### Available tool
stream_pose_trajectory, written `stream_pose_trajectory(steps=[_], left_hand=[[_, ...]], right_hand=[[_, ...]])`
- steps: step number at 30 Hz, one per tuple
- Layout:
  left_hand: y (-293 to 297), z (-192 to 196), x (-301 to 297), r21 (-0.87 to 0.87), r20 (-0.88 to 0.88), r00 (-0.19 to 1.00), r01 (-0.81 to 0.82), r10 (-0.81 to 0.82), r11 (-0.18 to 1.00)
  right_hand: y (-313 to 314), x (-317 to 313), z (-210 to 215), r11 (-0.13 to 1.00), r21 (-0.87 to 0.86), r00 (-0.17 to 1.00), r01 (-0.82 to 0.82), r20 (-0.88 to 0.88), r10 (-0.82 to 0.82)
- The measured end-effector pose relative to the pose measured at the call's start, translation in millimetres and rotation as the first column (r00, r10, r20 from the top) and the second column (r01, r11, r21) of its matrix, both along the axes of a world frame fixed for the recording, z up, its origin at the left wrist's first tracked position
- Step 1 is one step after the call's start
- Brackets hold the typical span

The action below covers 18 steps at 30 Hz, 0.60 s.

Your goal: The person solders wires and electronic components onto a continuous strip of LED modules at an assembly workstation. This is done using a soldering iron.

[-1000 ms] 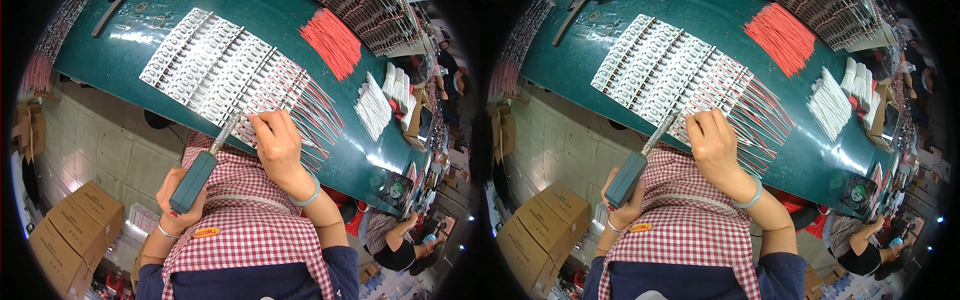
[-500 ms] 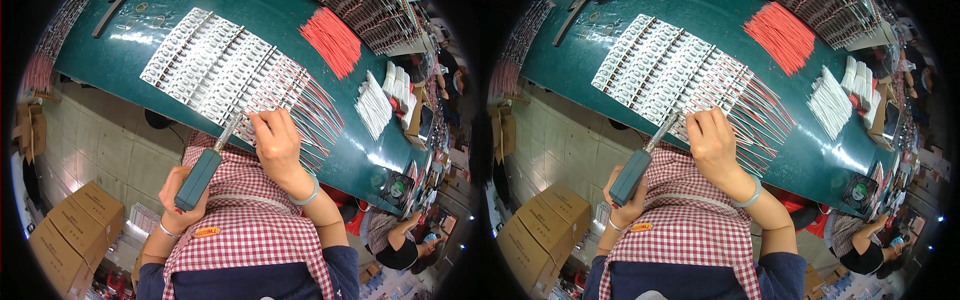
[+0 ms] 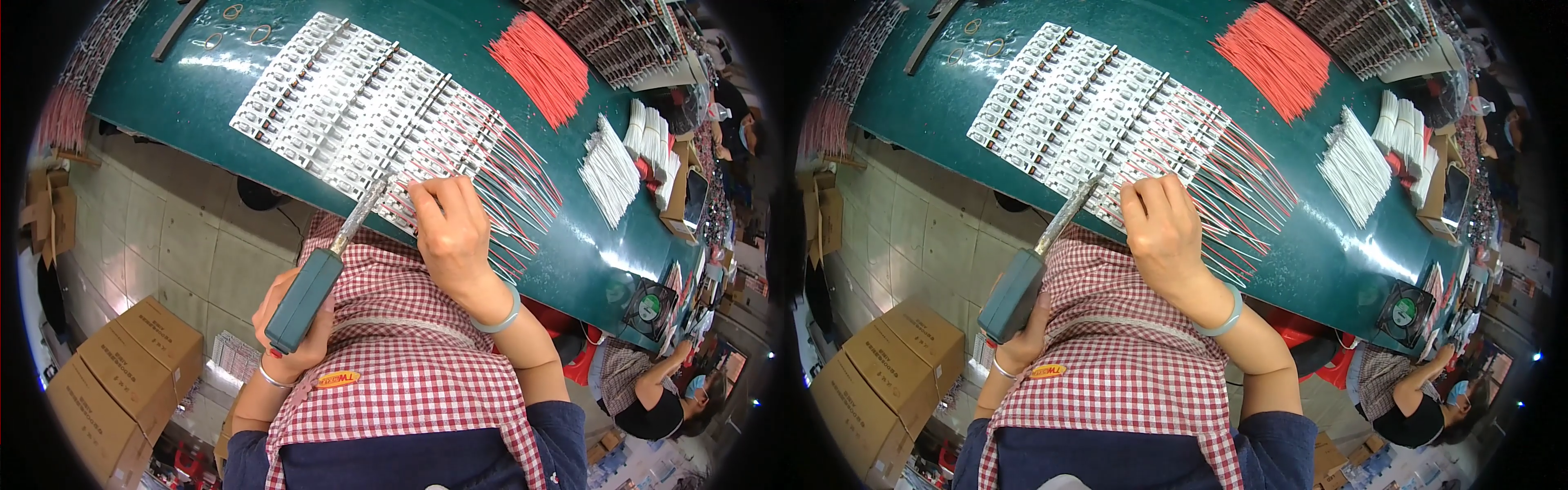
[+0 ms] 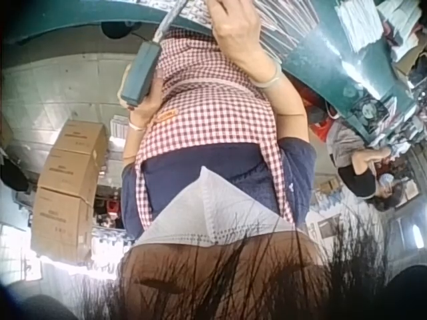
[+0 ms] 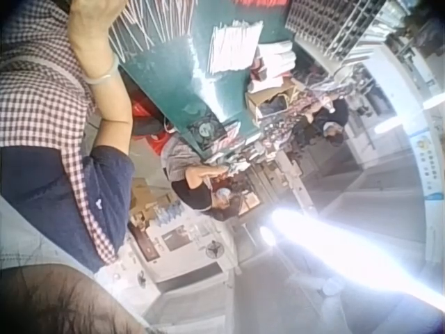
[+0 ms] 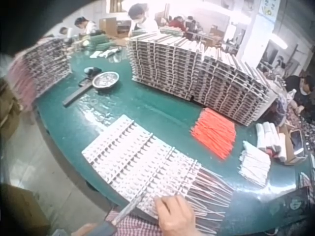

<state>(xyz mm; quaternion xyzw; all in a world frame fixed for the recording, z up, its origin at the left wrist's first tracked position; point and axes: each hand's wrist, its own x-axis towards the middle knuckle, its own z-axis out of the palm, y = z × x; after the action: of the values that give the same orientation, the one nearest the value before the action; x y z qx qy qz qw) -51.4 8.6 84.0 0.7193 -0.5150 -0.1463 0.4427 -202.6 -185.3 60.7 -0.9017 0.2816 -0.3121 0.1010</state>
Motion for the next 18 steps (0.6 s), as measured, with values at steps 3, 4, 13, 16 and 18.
stream_pose_trajectory(steps=[3, 4, 13, 16, 18], left_hand=[[8, -4, 1, 0.039, -0.029, 0.999, 0.026, -0.025, 0.999], [9, -5, 2, 0.038, -0.029, 0.999, 0.025, -0.024, 0.999], [1, 4, 0, 0.027, 0.016, 1.0, 0.021, -0.021, 0.999], [0, 2, 0, 0.011, 0.026, 0.999, 0.028, -0.028, 1.0], [0, 0, 1, 0.0, 0.011, 0.999, 0.032, -0.032, 1.0]], right_hand=[[0, 0, 0, 1.0, 0.003, 1.0, 0.006, 0.0, -0.006], [0, 0, 0, 1.0, 0.003, 1.0, 0.009, -0.003, -0.009], [10, -2, -5, 1.0, -0.01, 1.0, -0.016, 0.026, 0.017], [10, -1, -5, 1.0, -0.016, 1.0, -0.009, 0.021, 0.01], [10, -1, -7, 1.0, -0.015, 1.0, -0.008, 0.017, 0.008]])
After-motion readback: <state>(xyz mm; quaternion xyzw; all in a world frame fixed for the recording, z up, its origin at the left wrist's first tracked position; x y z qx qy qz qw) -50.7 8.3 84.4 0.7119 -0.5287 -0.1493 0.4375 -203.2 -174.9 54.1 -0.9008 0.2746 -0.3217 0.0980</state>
